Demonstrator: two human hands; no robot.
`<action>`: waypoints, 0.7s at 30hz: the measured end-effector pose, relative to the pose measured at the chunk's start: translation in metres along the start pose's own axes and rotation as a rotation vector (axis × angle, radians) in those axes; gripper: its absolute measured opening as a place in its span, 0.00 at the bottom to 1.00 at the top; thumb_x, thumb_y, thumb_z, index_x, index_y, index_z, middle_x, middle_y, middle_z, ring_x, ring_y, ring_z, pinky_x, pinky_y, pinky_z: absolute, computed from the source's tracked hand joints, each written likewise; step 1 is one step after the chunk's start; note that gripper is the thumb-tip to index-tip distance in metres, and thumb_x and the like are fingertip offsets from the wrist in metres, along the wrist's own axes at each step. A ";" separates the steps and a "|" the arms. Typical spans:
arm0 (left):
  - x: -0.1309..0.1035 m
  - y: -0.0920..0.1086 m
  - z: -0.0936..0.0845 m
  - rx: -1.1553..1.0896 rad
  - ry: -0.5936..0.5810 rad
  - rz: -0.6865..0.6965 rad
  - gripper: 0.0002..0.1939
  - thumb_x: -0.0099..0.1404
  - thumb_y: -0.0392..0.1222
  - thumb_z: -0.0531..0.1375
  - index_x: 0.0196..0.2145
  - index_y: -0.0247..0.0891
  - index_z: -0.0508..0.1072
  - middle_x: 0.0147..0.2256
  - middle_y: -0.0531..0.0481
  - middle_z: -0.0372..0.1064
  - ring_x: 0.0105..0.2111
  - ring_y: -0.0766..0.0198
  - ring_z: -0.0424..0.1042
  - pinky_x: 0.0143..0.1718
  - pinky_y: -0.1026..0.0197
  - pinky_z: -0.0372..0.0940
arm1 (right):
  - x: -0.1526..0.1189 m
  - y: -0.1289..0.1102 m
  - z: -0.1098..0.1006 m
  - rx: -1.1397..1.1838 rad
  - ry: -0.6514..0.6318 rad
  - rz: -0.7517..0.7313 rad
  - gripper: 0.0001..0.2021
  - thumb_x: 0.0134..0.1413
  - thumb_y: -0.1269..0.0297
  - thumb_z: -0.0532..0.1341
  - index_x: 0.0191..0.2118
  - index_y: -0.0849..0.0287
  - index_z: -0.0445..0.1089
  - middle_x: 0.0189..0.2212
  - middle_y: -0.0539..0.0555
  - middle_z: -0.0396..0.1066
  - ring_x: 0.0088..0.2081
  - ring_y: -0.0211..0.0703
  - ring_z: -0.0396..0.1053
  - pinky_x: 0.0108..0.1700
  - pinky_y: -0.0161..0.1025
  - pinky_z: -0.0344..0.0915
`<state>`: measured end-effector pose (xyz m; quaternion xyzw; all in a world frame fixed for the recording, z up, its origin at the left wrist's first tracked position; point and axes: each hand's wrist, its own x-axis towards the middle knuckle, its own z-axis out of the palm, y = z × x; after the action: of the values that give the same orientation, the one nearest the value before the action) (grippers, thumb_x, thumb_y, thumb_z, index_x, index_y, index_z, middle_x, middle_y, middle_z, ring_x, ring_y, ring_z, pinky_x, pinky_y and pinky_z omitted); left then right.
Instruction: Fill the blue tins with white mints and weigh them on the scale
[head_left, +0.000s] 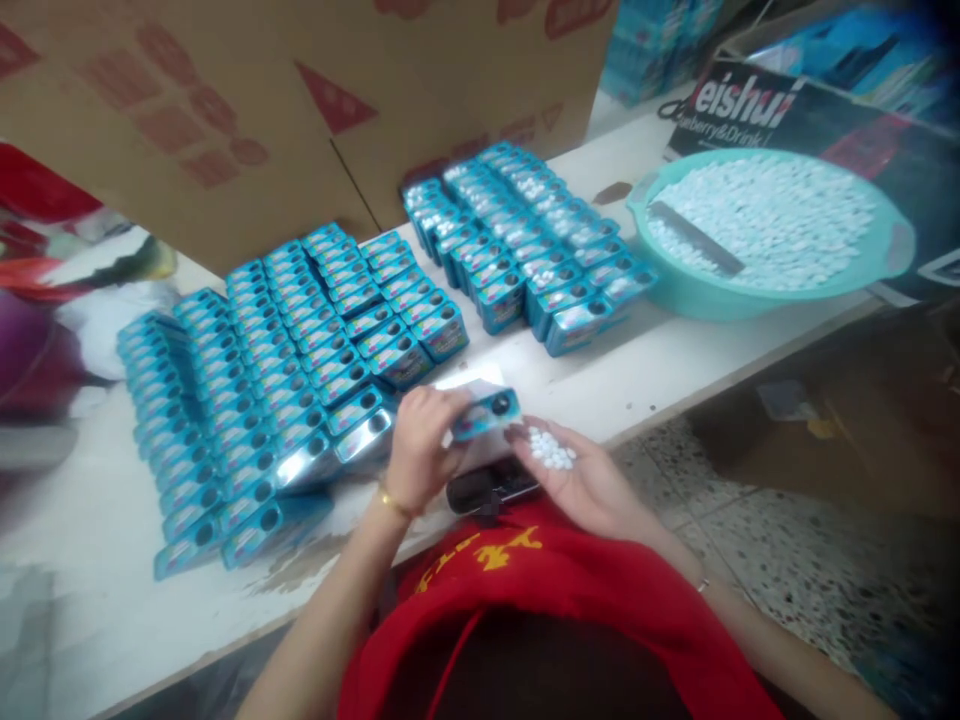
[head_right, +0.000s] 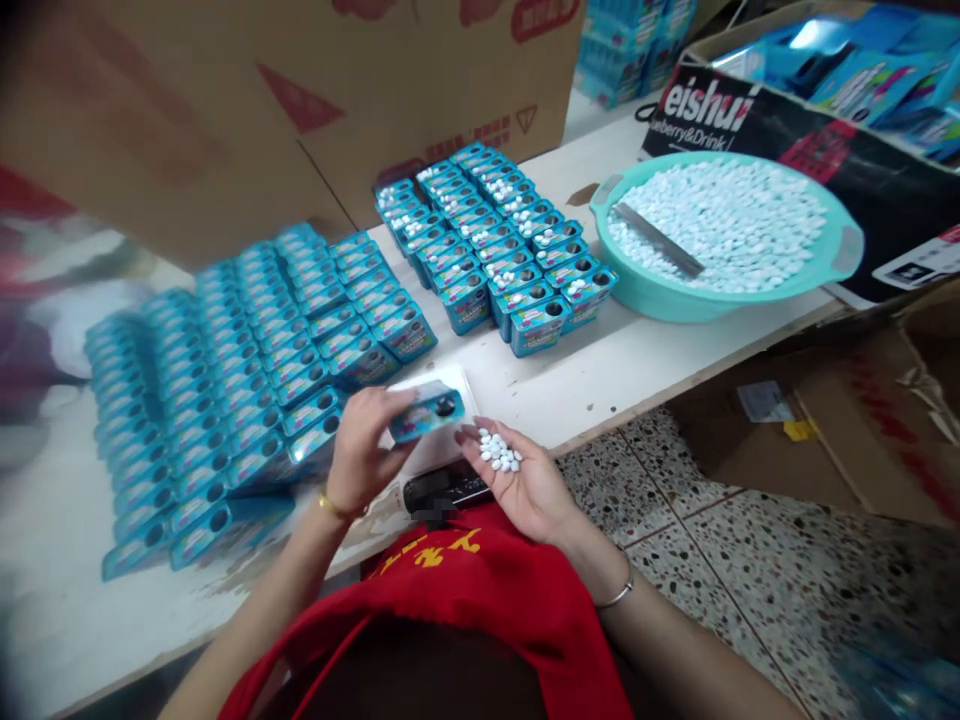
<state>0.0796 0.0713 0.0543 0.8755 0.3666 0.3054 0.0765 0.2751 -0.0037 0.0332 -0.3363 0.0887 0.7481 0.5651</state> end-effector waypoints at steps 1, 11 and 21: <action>0.002 0.005 -0.001 0.052 0.009 0.089 0.18 0.60 0.38 0.60 0.49 0.43 0.66 0.45 0.45 0.71 0.43 0.57 0.68 0.45 0.53 0.61 | 0.003 0.003 0.002 0.010 -0.024 -0.003 0.08 0.57 0.72 0.57 0.39 0.65 0.72 0.37 0.57 0.77 0.43 0.41 0.74 0.49 0.38 0.71; 0.001 0.013 -0.005 0.232 0.054 0.221 0.18 0.58 0.34 0.60 0.46 0.44 0.67 0.41 0.46 0.73 0.40 0.56 0.69 0.42 0.52 0.55 | 0.015 0.009 0.023 0.092 -0.061 0.012 0.06 0.55 0.73 0.57 0.36 0.64 0.72 0.36 0.55 0.77 0.40 0.38 0.74 0.48 0.37 0.71; -0.009 -0.007 0.014 -0.171 0.055 -0.295 0.19 0.57 0.39 0.63 0.46 0.40 0.66 0.41 0.47 0.68 0.41 0.59 0.69 0.43 0.57 0.63 | 0.005 -0.005 0.009 0.025 0.012 -0.026 0.07 0.55 0.73 0.57 0.38 0.66 0.73 0.38 0.59 0.77 0.47 0.42 0.73 0.53 0.38 0.68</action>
<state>0.0785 0.0715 0.0361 0.7938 0.4657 0.3449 0.1846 0.2760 0.0062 0.0382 -0.3347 0.0967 0.7375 0.5785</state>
